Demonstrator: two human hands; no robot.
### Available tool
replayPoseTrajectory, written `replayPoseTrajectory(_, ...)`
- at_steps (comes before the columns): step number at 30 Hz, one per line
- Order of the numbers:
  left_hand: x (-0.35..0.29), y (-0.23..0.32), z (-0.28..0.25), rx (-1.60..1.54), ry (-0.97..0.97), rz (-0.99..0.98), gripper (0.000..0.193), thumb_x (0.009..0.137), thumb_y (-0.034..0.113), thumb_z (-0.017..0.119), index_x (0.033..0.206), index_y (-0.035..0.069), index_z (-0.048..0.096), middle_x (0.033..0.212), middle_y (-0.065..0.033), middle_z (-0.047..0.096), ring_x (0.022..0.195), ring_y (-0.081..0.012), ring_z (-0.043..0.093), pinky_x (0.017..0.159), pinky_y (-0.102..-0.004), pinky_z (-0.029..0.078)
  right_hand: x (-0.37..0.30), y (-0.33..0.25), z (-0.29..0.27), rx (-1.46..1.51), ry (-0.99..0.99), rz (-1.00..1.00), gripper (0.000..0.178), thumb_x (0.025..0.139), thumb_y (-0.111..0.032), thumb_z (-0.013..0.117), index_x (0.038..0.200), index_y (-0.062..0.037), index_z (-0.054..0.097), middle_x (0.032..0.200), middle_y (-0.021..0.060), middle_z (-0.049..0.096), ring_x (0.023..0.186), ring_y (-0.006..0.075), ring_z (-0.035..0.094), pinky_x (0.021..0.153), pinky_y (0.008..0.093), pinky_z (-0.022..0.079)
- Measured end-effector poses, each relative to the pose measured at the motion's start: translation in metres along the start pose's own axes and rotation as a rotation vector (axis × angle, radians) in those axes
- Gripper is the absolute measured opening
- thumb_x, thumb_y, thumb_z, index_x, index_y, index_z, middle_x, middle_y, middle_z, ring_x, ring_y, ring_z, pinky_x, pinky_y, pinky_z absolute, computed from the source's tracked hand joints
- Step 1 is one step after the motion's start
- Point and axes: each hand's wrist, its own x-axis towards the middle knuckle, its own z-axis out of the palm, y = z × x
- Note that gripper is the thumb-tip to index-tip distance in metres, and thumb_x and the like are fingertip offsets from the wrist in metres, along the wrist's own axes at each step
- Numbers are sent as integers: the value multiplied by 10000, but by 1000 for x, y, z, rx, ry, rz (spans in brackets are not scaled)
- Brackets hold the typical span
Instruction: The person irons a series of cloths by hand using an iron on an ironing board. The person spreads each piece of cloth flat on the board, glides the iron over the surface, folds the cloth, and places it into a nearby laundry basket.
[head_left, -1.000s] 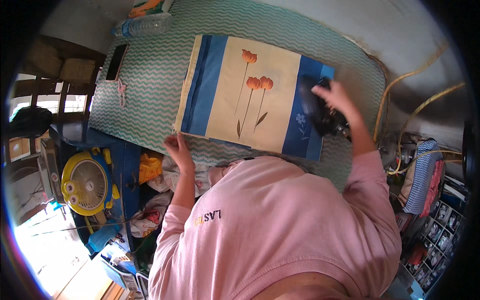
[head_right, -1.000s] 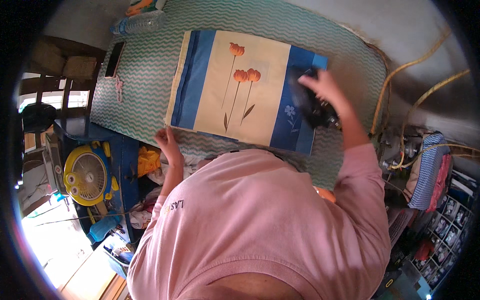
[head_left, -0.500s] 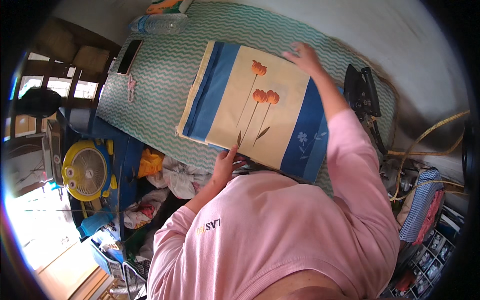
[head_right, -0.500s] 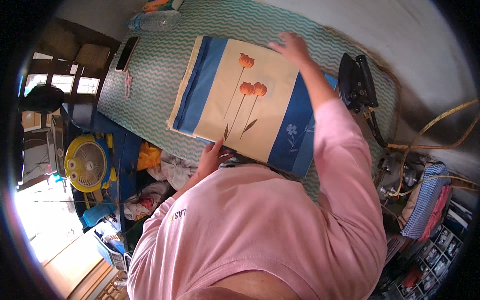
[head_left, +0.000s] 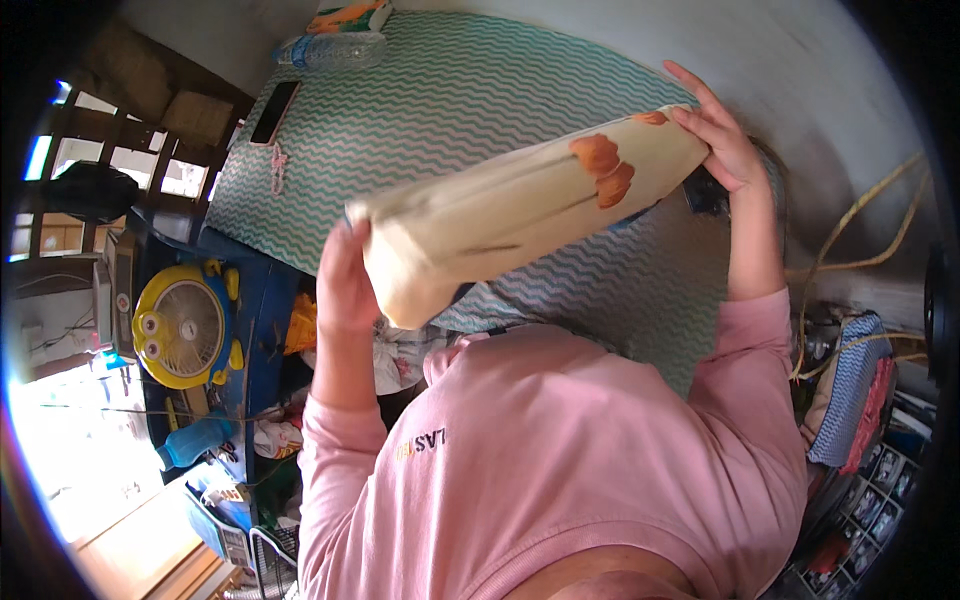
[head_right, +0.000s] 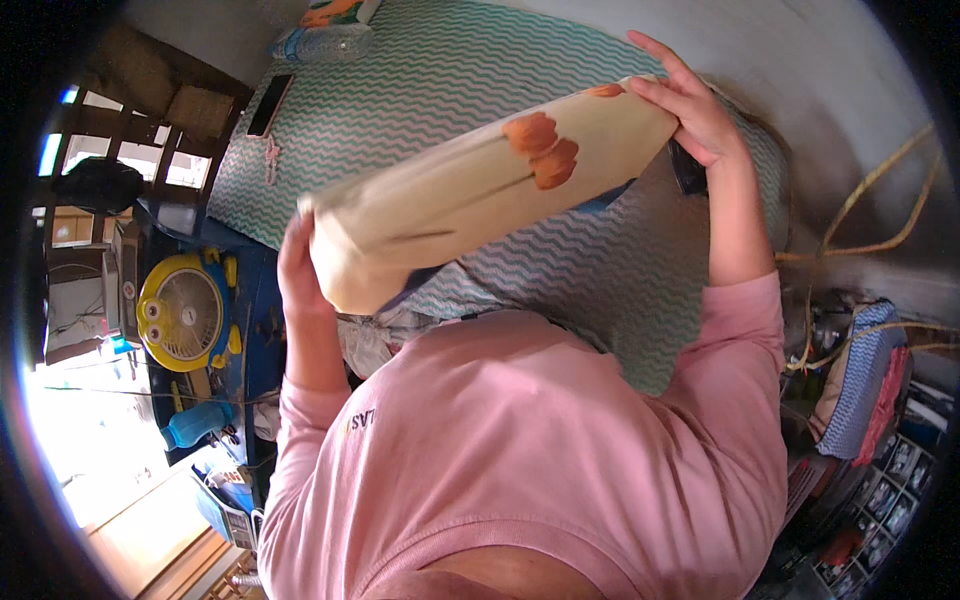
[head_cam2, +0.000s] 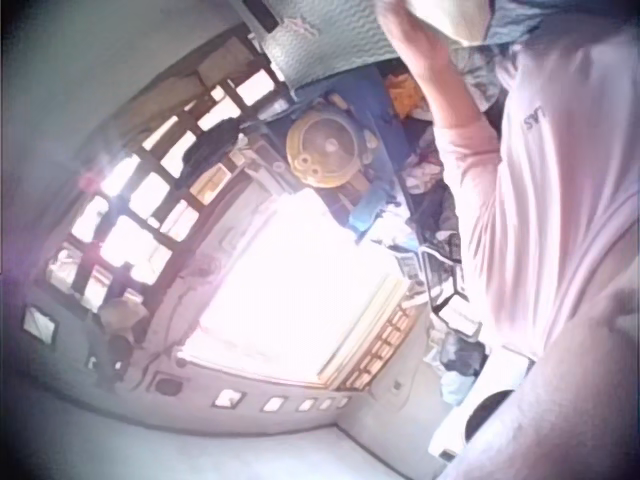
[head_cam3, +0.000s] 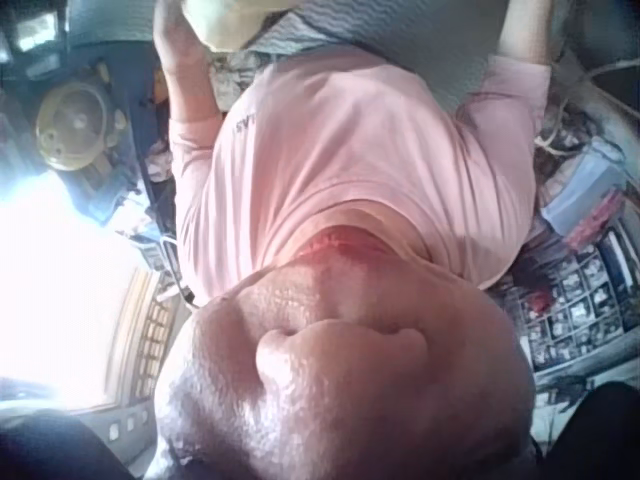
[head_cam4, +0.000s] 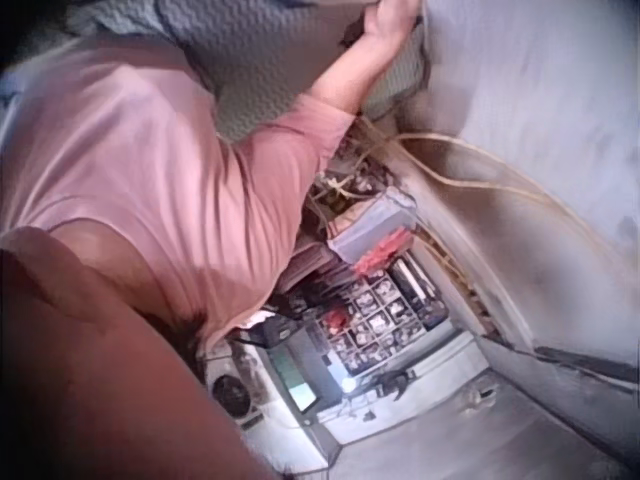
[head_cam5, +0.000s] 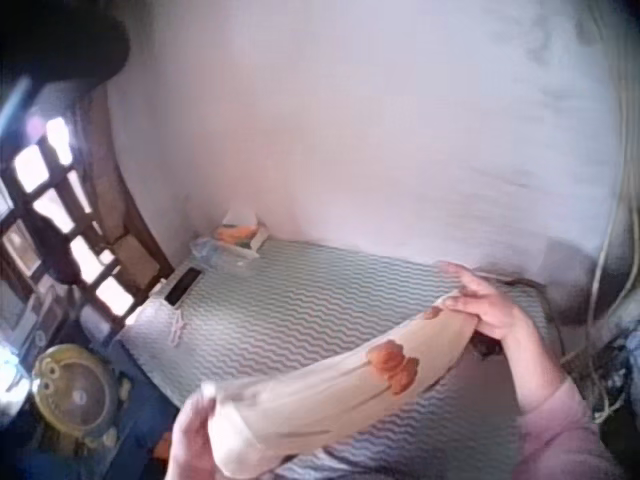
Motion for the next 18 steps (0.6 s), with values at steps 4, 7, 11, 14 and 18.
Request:
replayPoseTrajectory(4, 96, 11, -14, 282, 142, -14, 227, 836, 150, 435, 941, -35, 515, 941, -110, 559, 860, -183, 546, 756, -314, 433, -18, -6, -13, 64, 343, 11, 469, 808, -129, 538, 1238, -115, 351, 971, 77, 556, 899, 149, 536, 762, 271, 434)
replayPoseTrajectory(7, 149, 28, -5, 404, -49, 209, 219, 840, 152, 446, 938, -31, 516, 901, -77, 562, 798, -139, 543, 682, -265, 436, -21, -21, -19, 89, 428, -91, 460, 806, -133, 540, 1229, -107, 360, 990, 82, 549, 922, 155, 528, 763, 282, 437)
replayPoseTrajectory(11, 148, 47, 63, 458, -154, 270, 233, 831, 150, 472, 968, -36, 503, 896, -73, 562, 786, -127, 542, 668, -241, 434, -66, -63, -25, -56, 464, -198, 501, 820, -110, 499, 1272, -109, 284, 1107, 112, 493, 1013, 163, 484, 840, 273, 394)
replayPoseTrajectory(14, 150, 44, 49, 662, -241, 179, 342, 810, 183, 513, 1059, -46, 467, 915, -86, 562, 804, -138, 544, 683, -254, 435, -77, -46, -28, -66, 444, -80, 515, 810, -112, 507, 1274, -113, 286, 1111, 92, 490, 1013, 153, 477, 851, 276, 379)
replayPoseTrajectory(18, 124, -15, -16, 955, -87, 25, 441, 795, 203, 523, 1130, -65, 419, 925, -110, 557, 808, -158, 521, 716, -275, 418, -103, 27, -7, -317, 514, 47, 599, 735, -63, 560, 1269, -96, 292, 1135, 86, 469, 1026, 147, 447, 841, 292, 380)
